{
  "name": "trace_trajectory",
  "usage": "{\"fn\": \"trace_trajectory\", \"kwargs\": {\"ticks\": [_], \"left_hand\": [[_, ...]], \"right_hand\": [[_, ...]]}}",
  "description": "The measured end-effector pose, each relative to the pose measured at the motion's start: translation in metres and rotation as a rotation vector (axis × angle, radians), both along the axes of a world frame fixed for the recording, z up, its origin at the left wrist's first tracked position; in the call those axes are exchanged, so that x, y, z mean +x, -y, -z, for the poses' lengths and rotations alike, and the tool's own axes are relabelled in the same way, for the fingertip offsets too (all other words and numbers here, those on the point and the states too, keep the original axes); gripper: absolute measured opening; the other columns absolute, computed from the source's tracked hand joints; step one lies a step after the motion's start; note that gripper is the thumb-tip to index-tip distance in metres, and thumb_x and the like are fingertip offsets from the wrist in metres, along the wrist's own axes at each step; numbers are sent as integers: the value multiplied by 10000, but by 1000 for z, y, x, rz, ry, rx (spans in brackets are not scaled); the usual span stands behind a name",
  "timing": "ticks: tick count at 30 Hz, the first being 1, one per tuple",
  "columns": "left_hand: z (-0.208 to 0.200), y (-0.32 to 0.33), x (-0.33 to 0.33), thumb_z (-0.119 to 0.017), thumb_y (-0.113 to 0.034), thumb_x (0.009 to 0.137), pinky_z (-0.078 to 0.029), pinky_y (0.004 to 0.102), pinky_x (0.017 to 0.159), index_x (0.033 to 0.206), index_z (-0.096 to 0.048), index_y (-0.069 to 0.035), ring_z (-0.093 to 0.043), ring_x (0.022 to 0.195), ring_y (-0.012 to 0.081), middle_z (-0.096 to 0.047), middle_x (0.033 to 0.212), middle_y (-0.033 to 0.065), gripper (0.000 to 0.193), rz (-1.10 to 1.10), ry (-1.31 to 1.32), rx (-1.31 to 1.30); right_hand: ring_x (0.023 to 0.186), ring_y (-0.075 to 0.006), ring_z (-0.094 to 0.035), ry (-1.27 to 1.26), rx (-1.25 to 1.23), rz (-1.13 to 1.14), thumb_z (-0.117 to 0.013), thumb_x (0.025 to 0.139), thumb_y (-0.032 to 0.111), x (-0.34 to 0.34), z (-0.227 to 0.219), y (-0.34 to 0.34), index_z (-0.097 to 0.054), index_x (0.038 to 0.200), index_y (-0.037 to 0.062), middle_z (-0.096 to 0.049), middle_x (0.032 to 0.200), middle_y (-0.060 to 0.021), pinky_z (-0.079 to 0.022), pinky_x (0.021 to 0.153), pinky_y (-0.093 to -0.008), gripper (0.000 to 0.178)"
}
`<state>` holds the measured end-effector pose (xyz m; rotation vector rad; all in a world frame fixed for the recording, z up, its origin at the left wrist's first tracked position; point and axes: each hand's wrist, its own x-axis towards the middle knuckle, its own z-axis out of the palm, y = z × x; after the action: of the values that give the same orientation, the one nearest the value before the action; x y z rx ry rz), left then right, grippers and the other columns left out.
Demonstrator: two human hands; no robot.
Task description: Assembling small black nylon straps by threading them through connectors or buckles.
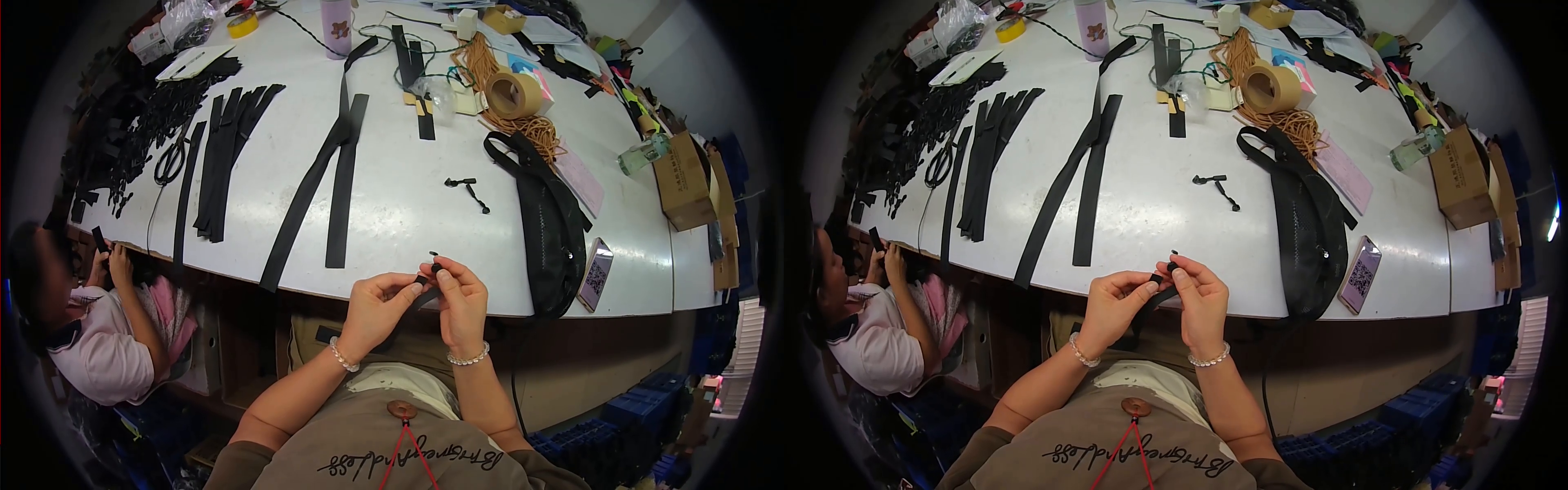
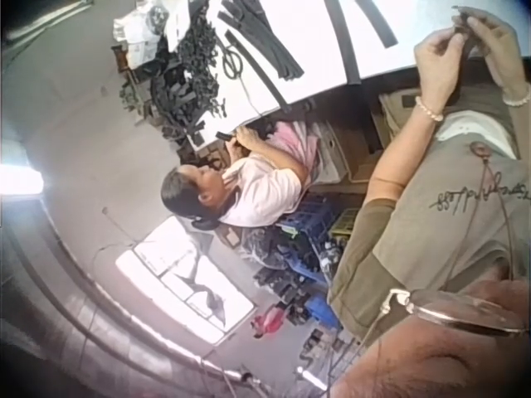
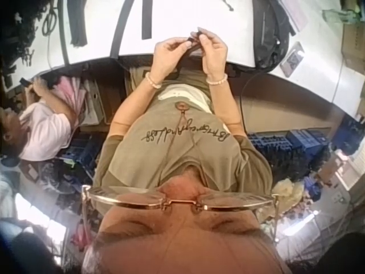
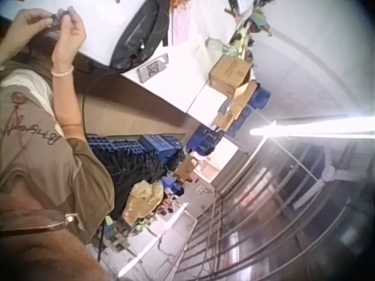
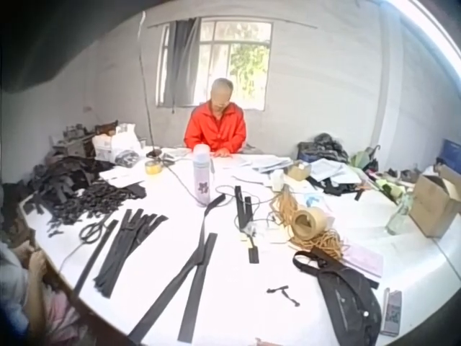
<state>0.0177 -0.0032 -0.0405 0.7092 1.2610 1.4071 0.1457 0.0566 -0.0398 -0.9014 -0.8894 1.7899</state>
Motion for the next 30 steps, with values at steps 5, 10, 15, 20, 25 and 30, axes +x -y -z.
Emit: {"fn": "trace_trajectory", "kwargs": {"ticks": [5, 10, 15, 20, 25, 30], "left_hand": [[-1, -1, -1, -636, -3, 846, -520, 205, 718, 982, -638, 62, -643, 823, 108, -680, 912, 115, 150, -36, 44, -2], [-5, 1, 0, -648, -3, 837, -516, 197, 699, 956, -637, 53, -635, 802, 95, -676, 889, 91, 131, -34, -10, -16], [-11, 4, 3, -657, -3, 831, -504, 183, 676, 919, -630, 36, -616, 773, 70, -663, 849, 55, 100, -65, -43, 21], [-15, 4, 6, -659, 8, 828, -502, 184, 665, 907, -622, 33, -608, 763, 61, -659, 844, 47, 91, -81, -63, 51], [-11, 5, 5, -654, 12, 831, -504, 186, 665, 903, -621, 36, -609, 758, 63, -659, 844, 50, 82, -82, -93, 56], [-12, 5, 5, -651, 17, 831, -505, 186, 666, 903, -621, 38, -610, 757, 65, -660, 844, 51, 81, -78, -91, 55]], "right_hand": [[879, -168, -637, 55, 136, -47, -546, 885, -23, 2, -3, 3, -589, 1076, -64, -661, 964, -156, -517, 798, -277, 199], [859, -146, -622, 93, 142, -33, -572, 869, -33, 4, -3, 5, -612, 1048, -58, -660, 970, -133, -508, 795, -257, 185], [884, -135, -605, 91, 159, -34, -591, 859, -31, 6, -2, 8, -639, 1017, -47, -656, 976, -109, -490, 808, -241, 166], [888, -138, -598, 35, 133, -18, -591, 857, -35, 7, 0, 9, -642, 1015, -47, -651, 973, -97, -479, 824, -249, 166], [889, -134, -593, 24, 153, -19, -591, 856, -40, 5, -2, 10, -645, 1006, -45, -648, 952, -86, -475, 822, -246, 160], [885, -128, -590, 50, 183, -34, -594, 854, -44, 6, -4, 10, -647, 1000, -44, -644, 946, -76, -473, 815, -240, 155]]}}
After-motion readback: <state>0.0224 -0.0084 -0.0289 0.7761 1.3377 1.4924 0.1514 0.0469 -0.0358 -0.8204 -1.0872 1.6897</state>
